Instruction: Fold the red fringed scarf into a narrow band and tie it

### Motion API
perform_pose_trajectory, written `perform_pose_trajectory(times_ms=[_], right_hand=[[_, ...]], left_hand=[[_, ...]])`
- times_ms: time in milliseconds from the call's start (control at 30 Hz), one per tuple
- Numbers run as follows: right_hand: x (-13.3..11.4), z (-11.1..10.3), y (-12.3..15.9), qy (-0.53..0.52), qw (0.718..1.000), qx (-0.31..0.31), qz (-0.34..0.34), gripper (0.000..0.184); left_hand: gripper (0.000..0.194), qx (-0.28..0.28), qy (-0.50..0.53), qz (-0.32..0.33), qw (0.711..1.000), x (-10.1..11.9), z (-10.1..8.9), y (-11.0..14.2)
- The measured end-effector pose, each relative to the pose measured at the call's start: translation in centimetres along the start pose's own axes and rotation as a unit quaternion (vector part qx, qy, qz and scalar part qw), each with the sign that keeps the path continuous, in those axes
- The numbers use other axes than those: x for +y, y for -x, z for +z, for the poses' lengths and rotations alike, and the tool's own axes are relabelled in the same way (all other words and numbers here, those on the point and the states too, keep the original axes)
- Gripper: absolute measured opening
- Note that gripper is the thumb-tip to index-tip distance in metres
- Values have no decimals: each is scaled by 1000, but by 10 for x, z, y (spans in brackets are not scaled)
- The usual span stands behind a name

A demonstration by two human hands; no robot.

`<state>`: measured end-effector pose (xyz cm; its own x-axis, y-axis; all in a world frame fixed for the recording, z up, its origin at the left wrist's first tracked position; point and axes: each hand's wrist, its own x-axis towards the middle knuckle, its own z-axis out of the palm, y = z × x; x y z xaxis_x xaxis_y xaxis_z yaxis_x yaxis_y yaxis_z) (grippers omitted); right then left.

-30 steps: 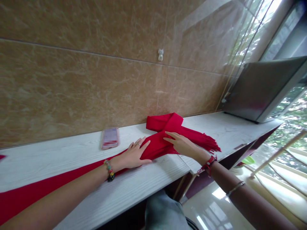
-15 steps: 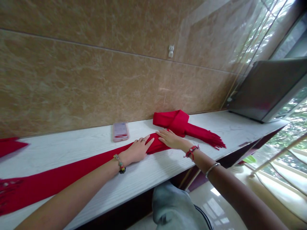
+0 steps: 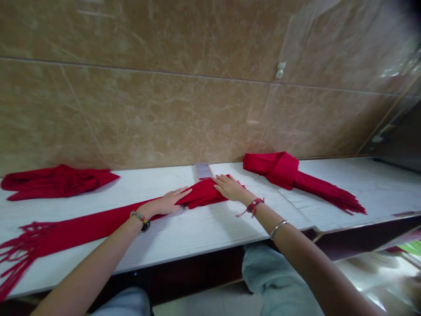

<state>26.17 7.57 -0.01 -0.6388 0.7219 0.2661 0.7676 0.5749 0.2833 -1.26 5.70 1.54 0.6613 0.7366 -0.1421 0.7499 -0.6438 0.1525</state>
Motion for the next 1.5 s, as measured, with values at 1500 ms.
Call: perform_pose_trajectory(times_ms=[1500], right_hand=[[31,-31,37,-50,994,61,-74,45]], left_hand=[[33,125,-164,-77,976,61,3,-5]])
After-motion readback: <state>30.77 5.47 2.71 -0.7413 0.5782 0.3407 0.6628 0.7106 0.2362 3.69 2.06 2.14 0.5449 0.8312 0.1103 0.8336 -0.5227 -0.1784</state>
